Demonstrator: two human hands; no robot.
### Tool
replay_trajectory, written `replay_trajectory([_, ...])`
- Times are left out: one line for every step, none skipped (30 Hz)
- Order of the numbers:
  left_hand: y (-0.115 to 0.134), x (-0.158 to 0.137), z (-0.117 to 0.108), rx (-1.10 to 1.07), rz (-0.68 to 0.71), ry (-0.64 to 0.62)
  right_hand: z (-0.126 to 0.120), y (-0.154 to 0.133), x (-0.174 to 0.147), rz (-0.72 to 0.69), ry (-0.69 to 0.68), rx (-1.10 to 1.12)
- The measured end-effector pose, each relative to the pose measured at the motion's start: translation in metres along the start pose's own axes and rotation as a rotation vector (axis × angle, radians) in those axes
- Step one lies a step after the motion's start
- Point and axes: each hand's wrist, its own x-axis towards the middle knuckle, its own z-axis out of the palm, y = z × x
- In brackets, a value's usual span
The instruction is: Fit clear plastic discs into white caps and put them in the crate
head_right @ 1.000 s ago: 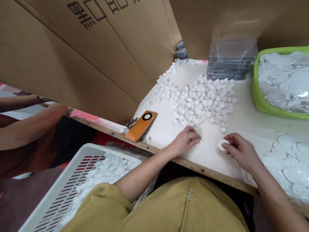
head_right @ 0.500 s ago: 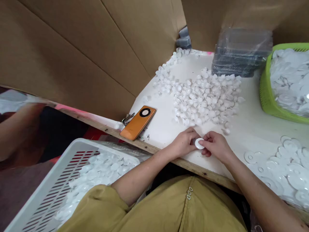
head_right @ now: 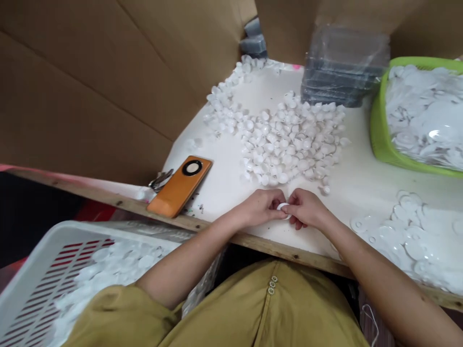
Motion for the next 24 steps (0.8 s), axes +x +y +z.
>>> replay_trajectory([0.000,0.003,-0.001,0.014,0.002,-0.009,0.000,-0.001,0.001,-0.001,-0.013,0.004])
replay_trajectory([0.000,0.006,-0.001,0.026,0.008,-0.024,-0.001,-0.003,0.001,-0.001,-0.023,0.008])
replay_trajectory([-0.001,0.008,-0.001,0.030,0.014,-0.037,-0.001,-0.003,0.002,0.002,-0.026,0.013])
replay_trajectory([-0.001,0.009,-0.001,0.027,0.021,-0.049,-0.001,-0.004,0.002,0.005,-0.025,0.020])
replay_trajectory([0.000,0.009,0.000,0.014,0.028,-0.056,-0.001,-0.004,0.002,0.004,-0.020,0.026])
replay_trajectory([0.000,0.009,0.002,-0.006,0.034,-0.062,-0.001,-0.003,0.001,-0.007,-0.013,0.033])
replay_trajectory([0.001,0.008,0.004,-0.031,0.038,-0.059,-0.001,-0.001,0.000,-0.029,-0.007,0.041])
replay_trajectory([0.002,0.006,0.007,-0.056,0.040,-0.048,-0.001,0.001,-0.001,-0.061,-0.002,0.050])
replay_trajectory([0.004,0.003,0.009,-0.076,0.038,-0.028,0.000,0.004,-0.003,-0.103,0.002,0.060])
replay_trajectory([0.005,-0.002,0.010,-0.091,0.035,-0.004,0.000,0.008,-0.005,-0.151,0.007,0.069])
replay_trajectory([0.007,-0.010,0.010,-0.103,0.029,0.021,0.001,0.011,-0.007,-0.202,0.018,0.078])
replay_trajectory([0.007,-0.020,0.006,-0.109,0.020,0.049,0.001,0.015,-0.010,-0.251,0.032,0.088])
replay_trajectory([0.007,-0.035,0.000,-0.110,0.004,0.077,0.001,0.018,-0.013,-0.294,0.050,0.098])
replay_trajectory([0.005,-0.053,-0.009,-0.107,-0.018,0.100,0.000,0.020,-0.016,-0.328,0.068,0.110])
replay_trajectory([0.001,-0.076,-0.021,-0.098,-0.055,0.123,-0.001,0.021,-0.019,-0.354,0.083,0.123])
replay_trajectory([-0.006,-0.104,-0.034,-0.077,-0.111,0.143,-0.004,0.021,-0.022,-0.375,0.093,0.134])
replay_trajectory([-0.016,-0.134,-0.047,-0.043,-0.184,0.157,-0.007,0.019,-0.025,-0.391,0.097,0.142])
replay_trajectory([-0.029,-0.168,-0.059,0.014,-0.287,0.164,-0.011,0.016,-0.027,-0.407,0.096,0.145])
replay_trajectory([-0.044,-0.202,-0.069,0.107,-0.413,0.148,-0.015,0.012,-0.028,-0.427,0.092,0.145])
replay_trajectory([-0.061,-0.235,-0.077,0.217,-0.544,0.149,-0.019,0.007,-0.029,-0.447,0.086,0.141])
replay_trajectory([-0.077,-0.265,-0.083,0.334,-0.683,0.146,-0.022,0.002,-0.029,-0.469,0.081,0.136])
replay_trajectory([-0.091,-0.289,-0.086,0.413,-0.808,0.127,-0.025,-0.004,-0.028,-0.489,0.078,0.132])
replay_trajectory([-0.100,-0.306,-0.087,0.455,-0.877,0.134,-0.027,-0.009,-0.026,-0.512,0.078,0.133])
replay_trajectory([-0.105,-0.316,-0.086,0.475,-0.916,0.155,-0.027,-0.014,-0.024,-0.536,0.083,0.142])
